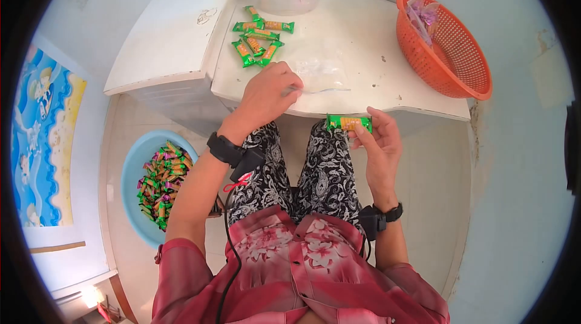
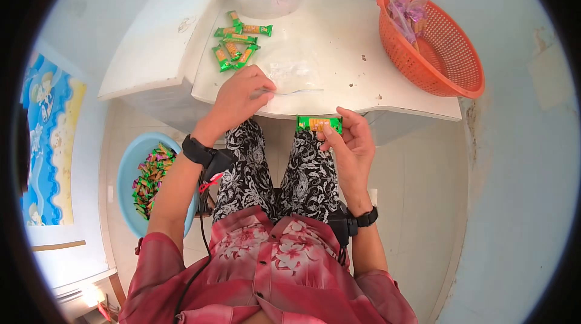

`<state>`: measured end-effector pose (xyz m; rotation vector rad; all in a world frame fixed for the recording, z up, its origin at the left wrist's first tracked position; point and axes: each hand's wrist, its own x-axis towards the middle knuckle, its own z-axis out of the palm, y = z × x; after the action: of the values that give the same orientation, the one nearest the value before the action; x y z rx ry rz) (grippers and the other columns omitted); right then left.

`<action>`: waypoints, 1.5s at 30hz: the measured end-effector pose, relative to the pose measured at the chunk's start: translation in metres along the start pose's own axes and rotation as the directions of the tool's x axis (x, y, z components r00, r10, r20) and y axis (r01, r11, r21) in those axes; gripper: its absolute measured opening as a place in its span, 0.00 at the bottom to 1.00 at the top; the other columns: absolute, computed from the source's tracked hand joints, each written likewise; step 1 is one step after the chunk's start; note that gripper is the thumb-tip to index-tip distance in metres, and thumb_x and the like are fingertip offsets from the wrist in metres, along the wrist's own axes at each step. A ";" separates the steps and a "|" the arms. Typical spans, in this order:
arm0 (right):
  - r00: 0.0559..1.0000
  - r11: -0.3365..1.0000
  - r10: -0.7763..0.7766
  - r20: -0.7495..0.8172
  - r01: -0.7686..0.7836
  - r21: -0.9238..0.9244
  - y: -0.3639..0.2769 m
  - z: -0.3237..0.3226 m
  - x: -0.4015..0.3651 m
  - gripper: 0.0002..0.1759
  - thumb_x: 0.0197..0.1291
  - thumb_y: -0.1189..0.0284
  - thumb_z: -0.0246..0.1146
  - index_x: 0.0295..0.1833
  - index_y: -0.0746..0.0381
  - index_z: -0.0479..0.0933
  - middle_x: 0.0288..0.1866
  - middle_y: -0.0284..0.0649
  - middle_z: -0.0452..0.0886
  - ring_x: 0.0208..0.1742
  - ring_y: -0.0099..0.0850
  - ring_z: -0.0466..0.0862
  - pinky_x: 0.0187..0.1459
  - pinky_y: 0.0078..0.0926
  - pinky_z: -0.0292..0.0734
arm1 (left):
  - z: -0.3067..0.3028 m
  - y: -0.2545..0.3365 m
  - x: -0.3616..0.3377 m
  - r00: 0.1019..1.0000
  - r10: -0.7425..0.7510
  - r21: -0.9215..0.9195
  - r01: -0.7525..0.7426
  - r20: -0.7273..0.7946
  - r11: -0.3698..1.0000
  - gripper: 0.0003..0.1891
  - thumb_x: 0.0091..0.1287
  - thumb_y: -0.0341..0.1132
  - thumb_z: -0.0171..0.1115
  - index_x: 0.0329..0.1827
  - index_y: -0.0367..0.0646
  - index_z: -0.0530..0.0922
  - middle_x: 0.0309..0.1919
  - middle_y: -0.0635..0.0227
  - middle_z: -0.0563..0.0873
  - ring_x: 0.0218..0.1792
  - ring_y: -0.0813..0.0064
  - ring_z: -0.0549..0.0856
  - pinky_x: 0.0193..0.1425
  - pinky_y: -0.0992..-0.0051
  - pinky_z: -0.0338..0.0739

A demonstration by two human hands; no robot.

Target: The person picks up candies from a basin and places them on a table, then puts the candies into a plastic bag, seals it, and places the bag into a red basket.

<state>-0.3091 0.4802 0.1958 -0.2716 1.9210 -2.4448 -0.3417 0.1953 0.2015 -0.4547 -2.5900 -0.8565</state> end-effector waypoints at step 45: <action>0.709 0.485 -0.680 0.184 0.624 -0.613 0.039 0.034 0.041 0.16 0.59 0.78 0.82 0.49 0.60 0.84 0.47 0.38 0.86 0.28 0.27 0.84 0.28 0.28 0.80 | 0.013 0.053 -0.016 0.986 -0.152 -0.642 0.163 0.073 0.750 0.03 0.76 0.26 0.68 0.48 0.36 0.83 0.47 0.69 0.84 0.46 0.79 0.82 0.54 0.75 0.79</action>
<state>-0.3475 0.4328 0.1705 -1.1408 3.1153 -1.9372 -0.3089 0.2410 0.2111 -0.4183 -2.2973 -1.8331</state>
